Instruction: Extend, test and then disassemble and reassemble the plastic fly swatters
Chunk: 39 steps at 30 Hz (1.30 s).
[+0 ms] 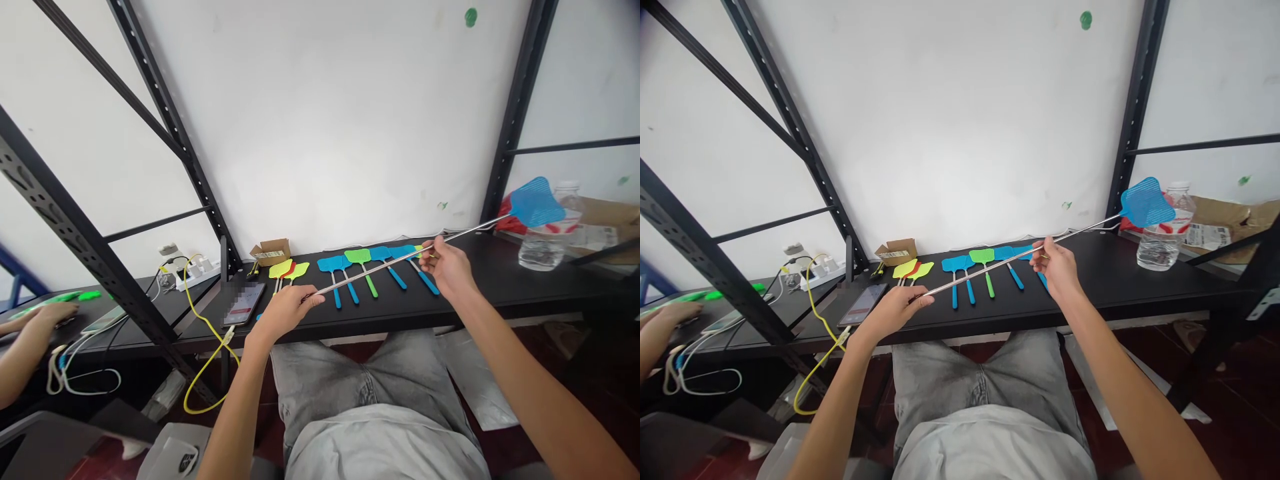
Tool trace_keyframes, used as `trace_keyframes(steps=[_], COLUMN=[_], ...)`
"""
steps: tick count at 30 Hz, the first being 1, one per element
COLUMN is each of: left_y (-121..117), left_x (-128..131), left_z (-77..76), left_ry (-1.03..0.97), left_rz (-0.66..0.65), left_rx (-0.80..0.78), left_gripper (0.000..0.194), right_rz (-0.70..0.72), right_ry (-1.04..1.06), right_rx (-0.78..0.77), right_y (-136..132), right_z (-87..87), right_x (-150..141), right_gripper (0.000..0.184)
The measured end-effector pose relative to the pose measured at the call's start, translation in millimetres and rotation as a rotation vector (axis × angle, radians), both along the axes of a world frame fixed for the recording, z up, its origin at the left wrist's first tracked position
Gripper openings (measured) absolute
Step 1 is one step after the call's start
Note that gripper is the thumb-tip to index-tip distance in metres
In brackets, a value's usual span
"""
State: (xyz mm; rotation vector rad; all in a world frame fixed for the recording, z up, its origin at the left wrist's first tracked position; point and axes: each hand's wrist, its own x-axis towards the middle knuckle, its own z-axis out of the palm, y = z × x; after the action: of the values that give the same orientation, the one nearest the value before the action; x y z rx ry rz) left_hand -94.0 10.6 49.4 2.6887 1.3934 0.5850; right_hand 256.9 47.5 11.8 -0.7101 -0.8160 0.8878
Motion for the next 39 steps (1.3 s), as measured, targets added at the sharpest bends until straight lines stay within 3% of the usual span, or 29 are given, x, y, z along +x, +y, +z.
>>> trace_keyframes(steps=[8,14,19,22,26,29,32,36,39], left_y=[12,23,33,32,9,-12,-18,0,15], left_x=[-25,-44,-64,-50,2,40,59,60,53], left_z=[-1.8,-2.3,-0.7,0.8,4.1,2.1,-8.4,-29.0,-35.7], left_ry=[0.006,0.032,0.056,0.032,-0.156,-0.277,-0.386,-0.653,-0.948], left_rz=[0.007,0.152,0.341,0.315,0.072,-0.113,-0.177,-0.193,-0.136], left_rx=[-0.063,0.055,0.258,0.408,0.483,0.32,0.073,-0.31,-0.496], left_gripper=[0.049,0.041,0.029,0.023,0.019,0.019,0.022,0.033,0.042], right_rz=[-0.157,-0.032,0.023,0.017,0.074,0.177,0.265,0.385,0.443], right_ry=[0.089,0.046,0.203,0.238,0.191,0.128,0.067,0.001,-0.027], right_rx=[-0.007,0.002,-0.037,-0.037,-0.007,0.041,0.082,0.099,0.09], right_y=[2,0,-2,-2,-4,-10,-17,-23,-24], right_z=[1.8,6.4,9.2,9.2,9.3,9.2,7.3,1.6,-1.6], right_x=[34,22,26,19,-11,-37,-57,-76,-82], right_gripper=[0.038,0.035,0.028,0.026,0.026,0.027,0.028,0.029,0.029])
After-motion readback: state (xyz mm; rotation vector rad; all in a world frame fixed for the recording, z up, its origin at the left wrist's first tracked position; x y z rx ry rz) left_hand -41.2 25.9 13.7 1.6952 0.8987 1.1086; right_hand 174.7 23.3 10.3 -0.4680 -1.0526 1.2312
